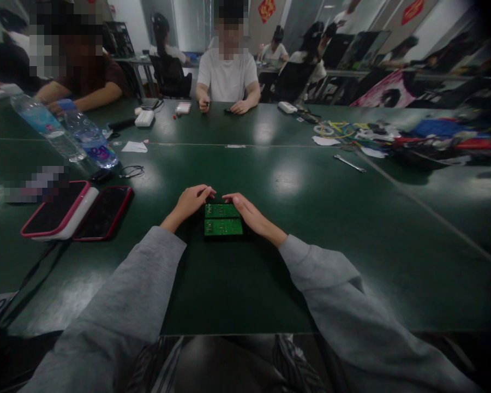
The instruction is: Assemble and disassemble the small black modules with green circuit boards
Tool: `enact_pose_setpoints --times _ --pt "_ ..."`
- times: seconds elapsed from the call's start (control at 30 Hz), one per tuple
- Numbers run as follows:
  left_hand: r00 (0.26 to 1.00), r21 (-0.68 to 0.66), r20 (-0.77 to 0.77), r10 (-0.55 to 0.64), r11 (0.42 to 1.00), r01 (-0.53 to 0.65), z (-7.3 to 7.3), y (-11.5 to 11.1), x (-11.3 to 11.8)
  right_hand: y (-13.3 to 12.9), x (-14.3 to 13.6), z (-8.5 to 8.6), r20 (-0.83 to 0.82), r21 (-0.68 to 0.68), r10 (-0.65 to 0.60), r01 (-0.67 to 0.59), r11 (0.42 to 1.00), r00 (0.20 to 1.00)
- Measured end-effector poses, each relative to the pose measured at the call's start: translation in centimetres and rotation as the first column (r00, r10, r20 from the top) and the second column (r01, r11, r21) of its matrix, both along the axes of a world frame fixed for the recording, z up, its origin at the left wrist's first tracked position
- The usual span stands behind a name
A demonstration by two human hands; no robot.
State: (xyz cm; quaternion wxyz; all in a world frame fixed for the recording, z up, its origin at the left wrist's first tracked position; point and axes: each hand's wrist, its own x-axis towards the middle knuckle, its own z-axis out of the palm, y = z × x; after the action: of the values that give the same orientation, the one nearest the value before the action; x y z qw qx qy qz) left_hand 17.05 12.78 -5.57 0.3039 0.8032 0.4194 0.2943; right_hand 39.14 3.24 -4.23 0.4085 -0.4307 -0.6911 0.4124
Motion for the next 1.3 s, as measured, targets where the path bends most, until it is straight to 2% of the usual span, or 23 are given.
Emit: enact_pose_setpoints --times 0.17,0.27,0.4,0.47,0.53,0.73,0.9,1.13,1.3 --pt "1.000 0.006 -0.013 -0.001 1.000 0.002 0.2 0.0 0.0 0.0 0.1 0.3 0.054 0.010 0.000 -0.001 1.000 0.999" --pt "1.000 0.002 -0.013 0.001 1.000 -0.001 0.3 -0.2 0.0 -0.4 0.4 1.5 0.184 0.095 0.008 -0.026 0.995 0.983" --pt "1.000 0.008 -0.010 0.010 1.000 -0.010 0.5 -0.3 0.1 -1.5 0.7 3.4 0.453 0.118 0.119 -0.192 0.974 0.884" --pt "1.000 0.010 -0.013 0.010 1.000 -0.010 0.5 -0.3 0.1 -2.0 0.6 3.6 0.559 0.118 0.148 -0.255 0.960 0.816" --pt "1.000 -0.002 -0.011 0.009 1.000 -0.009 0.5 -0.3 0.2 -2.3 0.4 3.2 0.620 0.153 0.118 -0.267 0.952 0.776" --pt "1.000 -0.006 -0.013 0.021 1.000 -0.021 0.5 -0.3 0.1 -2.2 -0.1 1.9 0.649 0.236 0.031 -0.240 0.942 0.760" --pt "1.000 -0.011 0.029 0.006 1.000 -0.006 0.4 -0.3 0.1 -2.3 -0.3 2.1 0.662 0.252 -0.010 -0.210 0.945 0.749" --pt "0.975 -0.102 0.214 0.060 0.994 -0.038 0.3 -0.2 0.2 -2.3 -0.3 2.1 0.670 0.258 -0.028 -0.198 0.946 0.741" --pt "0.968 -0.128 0.237 0.077 0.991 -0.048 0.1 0.1 0.0 -2.4 -0.3 2.1 0.664 0.262 -0.034 -0.190 0.946 0.747"
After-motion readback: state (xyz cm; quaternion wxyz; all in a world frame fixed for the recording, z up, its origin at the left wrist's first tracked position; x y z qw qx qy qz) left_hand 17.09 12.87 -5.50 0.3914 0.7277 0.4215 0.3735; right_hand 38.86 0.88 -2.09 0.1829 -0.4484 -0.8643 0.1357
